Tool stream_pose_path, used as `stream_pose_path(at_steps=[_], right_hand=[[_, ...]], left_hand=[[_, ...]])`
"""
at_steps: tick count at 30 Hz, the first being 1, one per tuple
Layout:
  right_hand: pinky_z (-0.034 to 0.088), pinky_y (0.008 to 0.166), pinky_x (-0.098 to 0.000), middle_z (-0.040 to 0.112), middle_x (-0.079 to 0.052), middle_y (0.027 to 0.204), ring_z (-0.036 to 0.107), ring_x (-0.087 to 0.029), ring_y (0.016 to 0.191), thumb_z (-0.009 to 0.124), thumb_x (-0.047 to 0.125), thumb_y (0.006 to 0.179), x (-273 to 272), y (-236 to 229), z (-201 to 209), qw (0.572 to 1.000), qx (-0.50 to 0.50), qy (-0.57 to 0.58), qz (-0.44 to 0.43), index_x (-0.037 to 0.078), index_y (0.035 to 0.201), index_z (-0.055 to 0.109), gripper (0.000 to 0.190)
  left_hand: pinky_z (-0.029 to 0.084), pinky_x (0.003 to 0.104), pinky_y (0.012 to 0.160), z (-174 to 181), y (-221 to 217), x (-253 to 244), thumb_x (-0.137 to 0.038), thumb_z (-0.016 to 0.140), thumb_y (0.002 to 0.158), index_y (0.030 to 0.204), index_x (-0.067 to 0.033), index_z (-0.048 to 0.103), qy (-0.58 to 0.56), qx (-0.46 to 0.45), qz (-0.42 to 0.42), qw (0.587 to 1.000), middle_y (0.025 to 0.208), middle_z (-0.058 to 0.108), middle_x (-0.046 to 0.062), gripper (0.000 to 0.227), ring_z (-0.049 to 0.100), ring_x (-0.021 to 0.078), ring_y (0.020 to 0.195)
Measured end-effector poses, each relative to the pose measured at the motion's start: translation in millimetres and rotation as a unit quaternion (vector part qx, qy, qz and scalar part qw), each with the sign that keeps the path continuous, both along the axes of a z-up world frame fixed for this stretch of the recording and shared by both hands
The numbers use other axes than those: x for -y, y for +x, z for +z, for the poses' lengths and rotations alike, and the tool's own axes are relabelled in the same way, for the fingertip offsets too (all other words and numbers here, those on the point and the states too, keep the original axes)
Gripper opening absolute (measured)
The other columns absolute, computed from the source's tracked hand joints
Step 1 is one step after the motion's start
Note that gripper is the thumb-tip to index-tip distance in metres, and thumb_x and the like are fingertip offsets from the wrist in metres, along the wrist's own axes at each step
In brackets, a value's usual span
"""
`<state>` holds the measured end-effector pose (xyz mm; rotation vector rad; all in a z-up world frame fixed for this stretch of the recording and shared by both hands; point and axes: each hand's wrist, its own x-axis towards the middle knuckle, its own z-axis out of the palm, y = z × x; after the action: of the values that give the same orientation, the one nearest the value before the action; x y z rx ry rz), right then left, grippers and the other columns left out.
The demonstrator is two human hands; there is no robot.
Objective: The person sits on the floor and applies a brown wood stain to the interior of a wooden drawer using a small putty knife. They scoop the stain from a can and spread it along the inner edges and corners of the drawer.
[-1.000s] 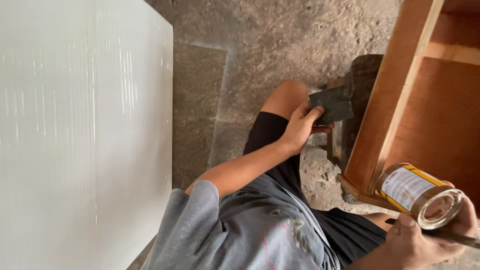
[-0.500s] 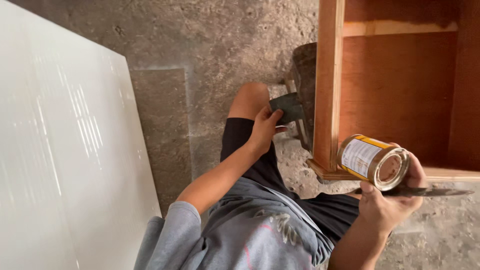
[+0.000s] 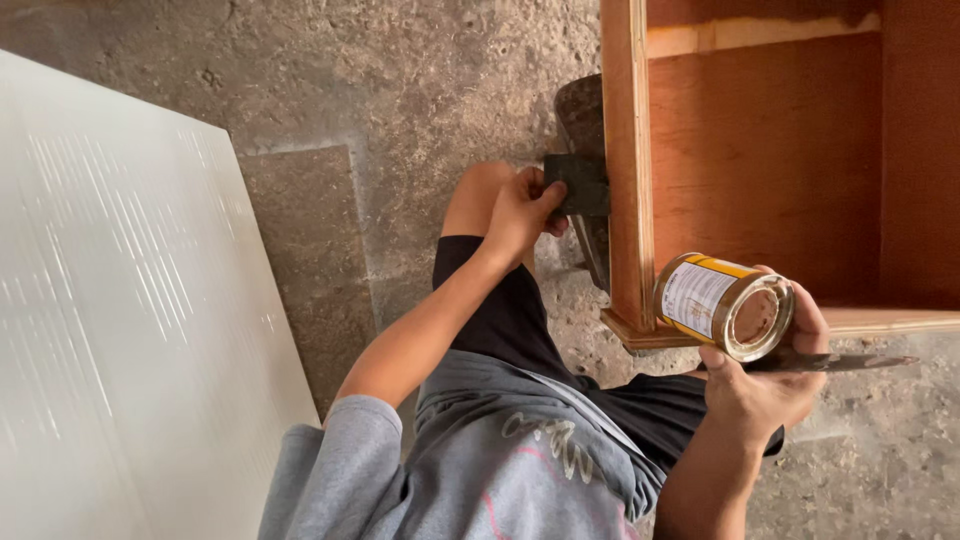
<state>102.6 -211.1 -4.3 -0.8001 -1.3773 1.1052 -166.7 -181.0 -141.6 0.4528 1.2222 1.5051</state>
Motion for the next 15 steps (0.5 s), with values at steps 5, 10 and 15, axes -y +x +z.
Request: stream_pose_path(at_steps=[5,10,15], right_hand=[[0.053,0.119,-0.0365,0.064,-0.021,0.140,0.064,-0.024,0.129,0.101,0.022,0.081,-1.0,1.2,-1.3,1.000,0.003,-0.004,-0.006,-0.007,0.143,0.052,0.085],[0.053,0.117,-0.0346,0.064,-0.020,0.139,0.062,-0.022,0.124,0.101,0.021,0.080,1.6,-0.7,-1.0,1.000,-0.002,-0.008,-0.001,-0.007,0.144,0.052,0.085],[0.052,0.119,-0.0345,0.063,-0.020,0.141,0.061,-0.022,0.125,0.099,0.021,0.081,-1.1,5.0,-6.0,1.000,0.002,-0.005,0.002,-0.006,0.145,0.051,0.084]], left_hand=[[0.052,0.028,0.046,-9.7,-2.0,0.0,-0.013,0.065,0.100,0.094,0.0051,0.058,-0.004,-0.073,0.006,0.997,0.071,0.066,0.008,0.021,0.064,0.0130,0.054],[0.054,0.026,0.047,-6.3,4.4,-1.0,-0.019,0.068,0.098,0.093,0.0029,0.062,0.002,-0.086,-0.088,0.992,0.071,0.070,0.008,0.023,0.066,0.0110,0.055],[0.055,0.032,0.053,17.0,18.9,-12.7,-0.032,0.075,0.097,0.092,0.0038,0.065,-0.055,-0.306,-0.101,0.945,0.069,0.071,0.013,0.037,0.072,0.0180,0.059]])
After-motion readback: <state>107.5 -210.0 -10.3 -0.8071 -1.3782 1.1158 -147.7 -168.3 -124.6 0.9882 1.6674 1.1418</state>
